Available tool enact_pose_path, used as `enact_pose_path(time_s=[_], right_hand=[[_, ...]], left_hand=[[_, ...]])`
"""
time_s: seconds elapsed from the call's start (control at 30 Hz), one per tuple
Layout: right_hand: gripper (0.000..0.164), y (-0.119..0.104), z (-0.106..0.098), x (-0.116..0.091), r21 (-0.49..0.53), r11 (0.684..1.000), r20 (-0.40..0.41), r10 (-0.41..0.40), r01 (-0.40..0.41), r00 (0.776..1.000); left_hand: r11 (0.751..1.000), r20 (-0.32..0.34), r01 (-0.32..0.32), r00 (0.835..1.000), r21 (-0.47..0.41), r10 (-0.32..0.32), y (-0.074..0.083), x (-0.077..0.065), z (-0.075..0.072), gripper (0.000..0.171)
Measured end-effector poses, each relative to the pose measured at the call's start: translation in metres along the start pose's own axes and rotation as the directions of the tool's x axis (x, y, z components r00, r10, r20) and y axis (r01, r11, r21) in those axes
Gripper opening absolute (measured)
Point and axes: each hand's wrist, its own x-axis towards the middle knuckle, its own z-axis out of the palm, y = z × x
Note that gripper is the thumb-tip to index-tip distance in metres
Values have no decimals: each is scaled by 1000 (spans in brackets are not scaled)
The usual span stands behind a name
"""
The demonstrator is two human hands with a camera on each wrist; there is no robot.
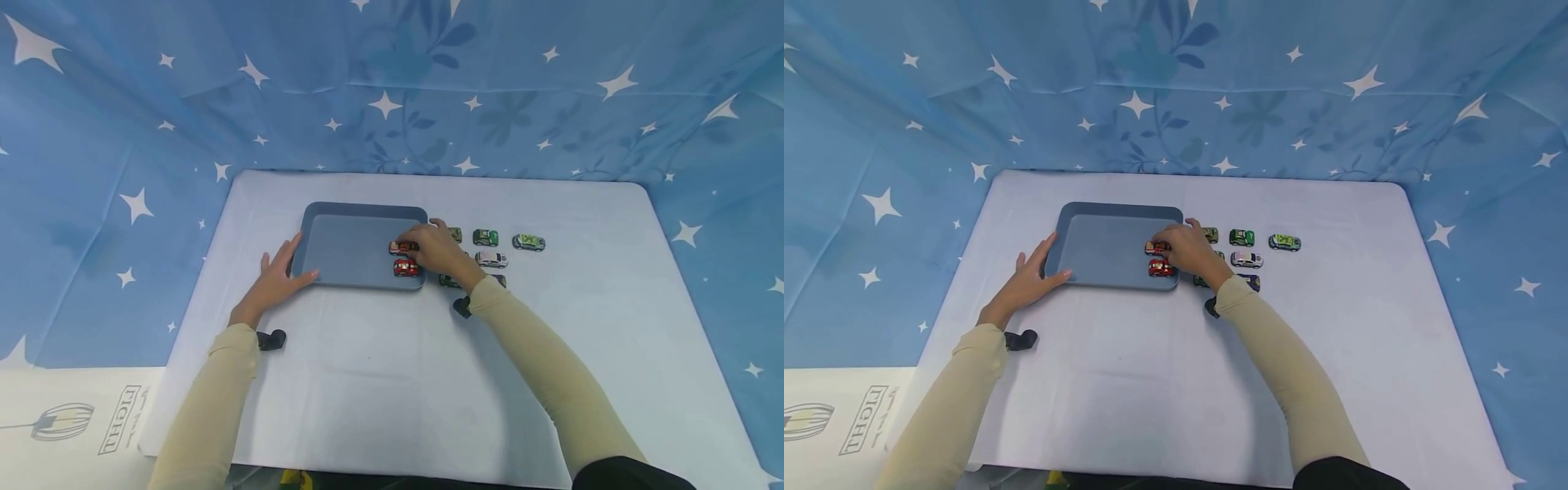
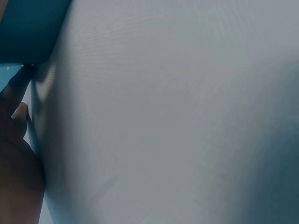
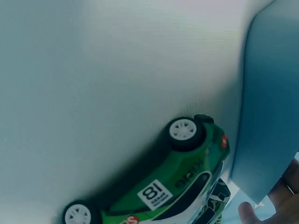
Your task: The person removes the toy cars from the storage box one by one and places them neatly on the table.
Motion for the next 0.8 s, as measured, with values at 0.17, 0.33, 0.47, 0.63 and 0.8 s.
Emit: enact_pose_path(time_s=[0.17,0.33,0.47,0.63,0.8], right_hand=[[31,-1,-3,-4,14,999,-5,29,-29,1000],[31,-2,-8,-8,29,999,-29,46,-46,999],[28,-1,-14,-11,67,997,-68,31,-27,997],[28,-1,-24,-18,115,993,-109,-11,24,994],[29,-1,-34,-24,174,984,-111,-16,35,994]], left_hand=[[1000,13,21,1000,-2,-20,3,1,2,101],[1000,16,15,1000,-5,-15,7,2,2,102],[1000,11,10,1000,-3,-10,7,3,2,101],[1000,3,3,1000,-1,-3,7,1,1,102],[1000,-7,-4,1000,21,4,4,-2,0,102]])
